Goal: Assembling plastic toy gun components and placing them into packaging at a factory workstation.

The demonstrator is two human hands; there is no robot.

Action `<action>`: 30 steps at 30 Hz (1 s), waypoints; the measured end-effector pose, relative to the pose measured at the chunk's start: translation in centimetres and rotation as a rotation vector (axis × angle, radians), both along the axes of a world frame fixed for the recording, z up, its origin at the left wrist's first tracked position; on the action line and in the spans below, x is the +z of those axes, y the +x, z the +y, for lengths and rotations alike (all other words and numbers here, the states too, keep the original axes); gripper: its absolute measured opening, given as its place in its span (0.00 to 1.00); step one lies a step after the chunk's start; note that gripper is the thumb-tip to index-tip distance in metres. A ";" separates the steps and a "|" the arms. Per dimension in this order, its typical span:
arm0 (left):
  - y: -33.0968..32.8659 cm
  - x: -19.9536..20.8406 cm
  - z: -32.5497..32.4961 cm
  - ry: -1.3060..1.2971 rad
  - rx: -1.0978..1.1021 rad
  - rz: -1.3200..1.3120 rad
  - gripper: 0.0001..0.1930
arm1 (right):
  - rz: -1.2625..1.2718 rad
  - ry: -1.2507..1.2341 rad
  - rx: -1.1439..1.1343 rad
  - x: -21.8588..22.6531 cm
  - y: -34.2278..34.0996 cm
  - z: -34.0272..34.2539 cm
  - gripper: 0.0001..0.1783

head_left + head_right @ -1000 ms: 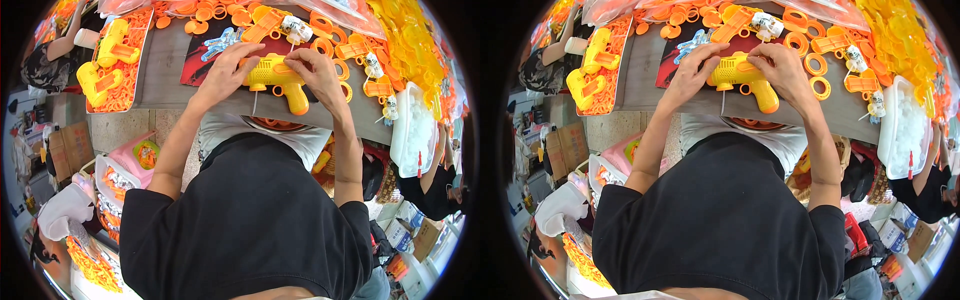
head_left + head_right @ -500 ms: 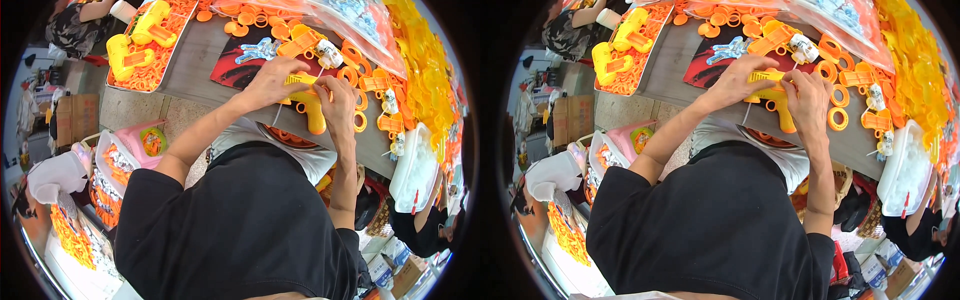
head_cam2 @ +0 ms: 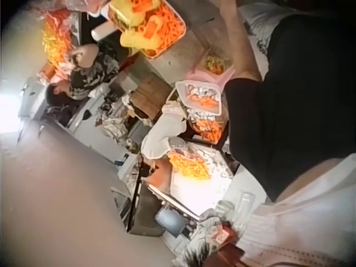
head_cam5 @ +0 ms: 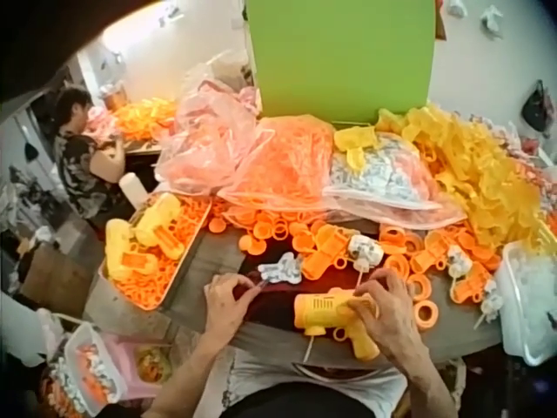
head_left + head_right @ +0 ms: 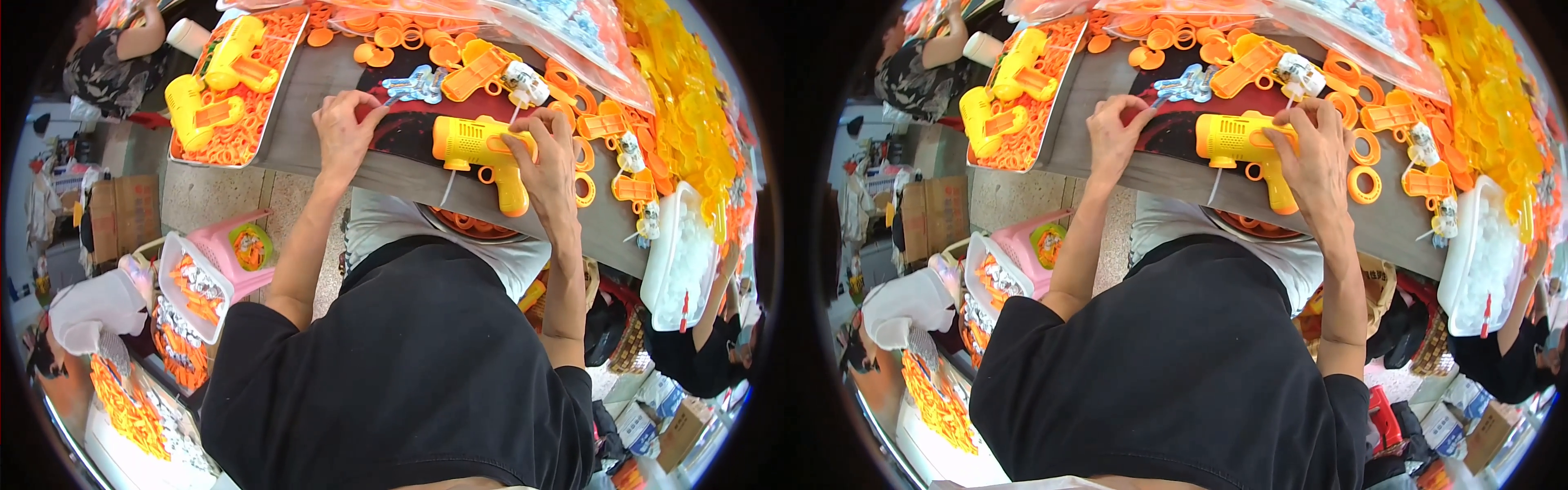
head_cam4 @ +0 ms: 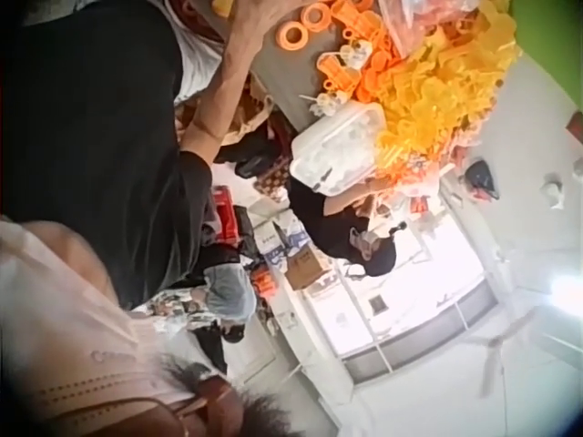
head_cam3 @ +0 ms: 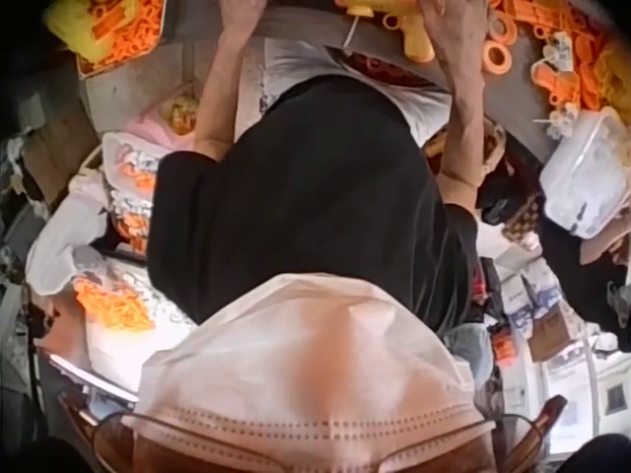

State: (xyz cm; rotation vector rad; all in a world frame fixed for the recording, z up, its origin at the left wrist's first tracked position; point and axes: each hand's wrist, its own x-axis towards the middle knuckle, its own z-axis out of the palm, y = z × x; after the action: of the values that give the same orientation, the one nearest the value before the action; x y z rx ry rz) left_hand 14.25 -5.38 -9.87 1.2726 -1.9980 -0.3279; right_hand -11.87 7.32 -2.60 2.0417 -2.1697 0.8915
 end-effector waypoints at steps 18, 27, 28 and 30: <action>-10.7 7.7 2.9 0.506 -0.888 0.357 0.14 | -0.573 -0.026 0.136 2.1 -3.6 2.9 0.08; -9.8 5.7 3.8 -0.072 -0.641 -0.113 0.12 | -1.268 0.114 -0.176 -1.2 -5.9 5.1 0.13; -9.8 5.5 3.8 -0.074 -0.646 -0.115 0.12 | -1.270 0.109 -0.178 -1.5 -6.1 5.2 0.13; -9.8 5.1 3.8 -0.046 -0.665 -0.057 0.11 | -1.233 0.144 -0.144 -2.2 -6.4 5.2 0.12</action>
State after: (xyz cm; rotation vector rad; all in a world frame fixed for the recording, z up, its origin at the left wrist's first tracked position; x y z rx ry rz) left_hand 4.50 -1.61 -4.73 0.5574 -2.4205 -0.5562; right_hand -18.26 12.52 -4.81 1.4095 -2.8052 2.4736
